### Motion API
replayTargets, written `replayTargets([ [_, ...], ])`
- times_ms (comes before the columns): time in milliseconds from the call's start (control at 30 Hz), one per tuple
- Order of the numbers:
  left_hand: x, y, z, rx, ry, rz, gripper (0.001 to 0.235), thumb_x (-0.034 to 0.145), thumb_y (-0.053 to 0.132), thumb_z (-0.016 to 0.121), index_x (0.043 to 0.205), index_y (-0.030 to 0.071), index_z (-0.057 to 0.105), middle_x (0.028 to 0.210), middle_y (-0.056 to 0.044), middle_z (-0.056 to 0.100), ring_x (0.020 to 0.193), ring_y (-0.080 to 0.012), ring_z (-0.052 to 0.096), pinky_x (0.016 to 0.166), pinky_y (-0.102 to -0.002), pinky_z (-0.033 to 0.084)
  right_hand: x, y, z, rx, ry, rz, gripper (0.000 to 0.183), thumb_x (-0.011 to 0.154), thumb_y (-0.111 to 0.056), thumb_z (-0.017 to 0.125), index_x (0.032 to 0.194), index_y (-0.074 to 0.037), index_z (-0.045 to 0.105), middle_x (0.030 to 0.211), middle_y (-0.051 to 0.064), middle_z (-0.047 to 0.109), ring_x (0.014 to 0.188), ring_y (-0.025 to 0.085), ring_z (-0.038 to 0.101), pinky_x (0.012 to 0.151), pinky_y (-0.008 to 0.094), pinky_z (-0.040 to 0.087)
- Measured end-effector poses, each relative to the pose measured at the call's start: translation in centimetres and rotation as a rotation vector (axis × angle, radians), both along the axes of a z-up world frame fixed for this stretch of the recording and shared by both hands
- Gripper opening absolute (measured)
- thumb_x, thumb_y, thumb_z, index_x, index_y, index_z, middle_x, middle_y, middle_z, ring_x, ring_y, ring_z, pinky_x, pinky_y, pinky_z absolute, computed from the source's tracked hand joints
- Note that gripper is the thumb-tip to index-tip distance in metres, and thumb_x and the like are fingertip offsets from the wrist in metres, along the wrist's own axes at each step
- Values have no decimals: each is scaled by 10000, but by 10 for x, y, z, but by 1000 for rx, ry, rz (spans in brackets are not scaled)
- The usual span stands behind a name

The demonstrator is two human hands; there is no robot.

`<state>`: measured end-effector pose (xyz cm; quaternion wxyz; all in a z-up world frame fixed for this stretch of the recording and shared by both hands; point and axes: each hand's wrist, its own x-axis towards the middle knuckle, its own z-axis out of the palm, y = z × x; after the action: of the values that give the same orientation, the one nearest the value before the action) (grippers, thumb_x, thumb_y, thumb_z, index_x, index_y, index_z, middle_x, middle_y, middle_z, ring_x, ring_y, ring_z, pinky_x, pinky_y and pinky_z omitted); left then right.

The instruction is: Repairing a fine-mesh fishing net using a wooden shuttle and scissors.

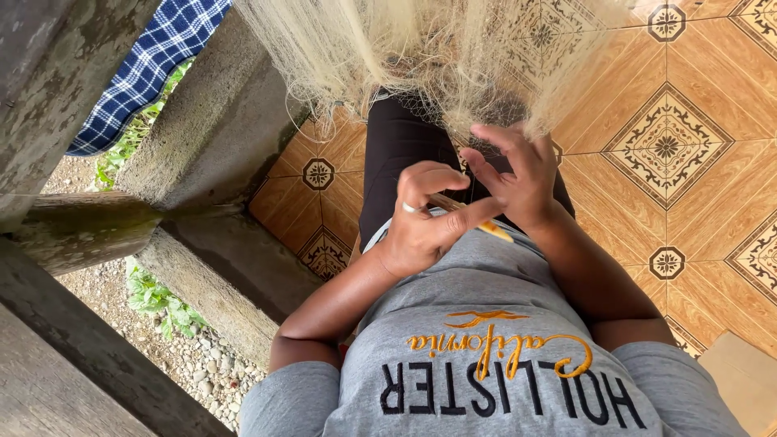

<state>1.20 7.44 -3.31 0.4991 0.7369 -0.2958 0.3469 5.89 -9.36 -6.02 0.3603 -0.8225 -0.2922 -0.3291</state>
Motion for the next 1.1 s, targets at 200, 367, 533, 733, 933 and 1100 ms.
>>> replayTargets([
  [200,-6,-10,14,8,-299,-3,248,961,238,725,1081,448,780,1165,40,525,1132,-154,512,1078,-401,453,24,-6,-10,-44,-13,-56,292,938,-144,869,1189,-77,736,1048,37,706,706,156,413,655,280,423],
  [367,-19,-35,19,-101,-370,-262,233,987,193,665,1165,315,752,1128,22,683,1120,-168,634,1155,-464,444,52,-8,-19,47,-18,14,308,943,-32,836,1218,-24,697,1085,112,663,744,194,468,706,306,453],
  [533,-29,-23,6,-220,-96,-755,239,1059,219,545,1236,91,643,840,-68,586,786,-276,638,883,-523,622,75,-18,-33,96,-12,74,290,957,35,790,1214,21,657,1073,170,598,746,221,481,694,346,465],
  [733,-10,10,11,50,655,-240,838,1040,353,601,1589,16,65,1572,-298,417,705,-174,668,626,-345,580,56,-21,-17,37,-6,-24,392,938,-16,870,1250,31,637,1154,147,730,802,163,482,645,259,435],
  [933,2,32,-8,2,1038,-412,614,946,353,757,1445,52,565,1252,-224,708,1177,-356,681,1035,-517,498,35,-18,-26,68,89,-15,333,931,-110,862,1222,-68,706,1213,63,708,783,160,467,733,285,480],
  [1100,-10,32,5,-35,720,-548,163,990,265,682,895,142,732,843,-26,576,699,-201,561,679,-299,501,28,-18,-15,78,69,-15,292,933,-117,867,1187,-74,729,1165,39,743,773,178,460,720,299,505],
])
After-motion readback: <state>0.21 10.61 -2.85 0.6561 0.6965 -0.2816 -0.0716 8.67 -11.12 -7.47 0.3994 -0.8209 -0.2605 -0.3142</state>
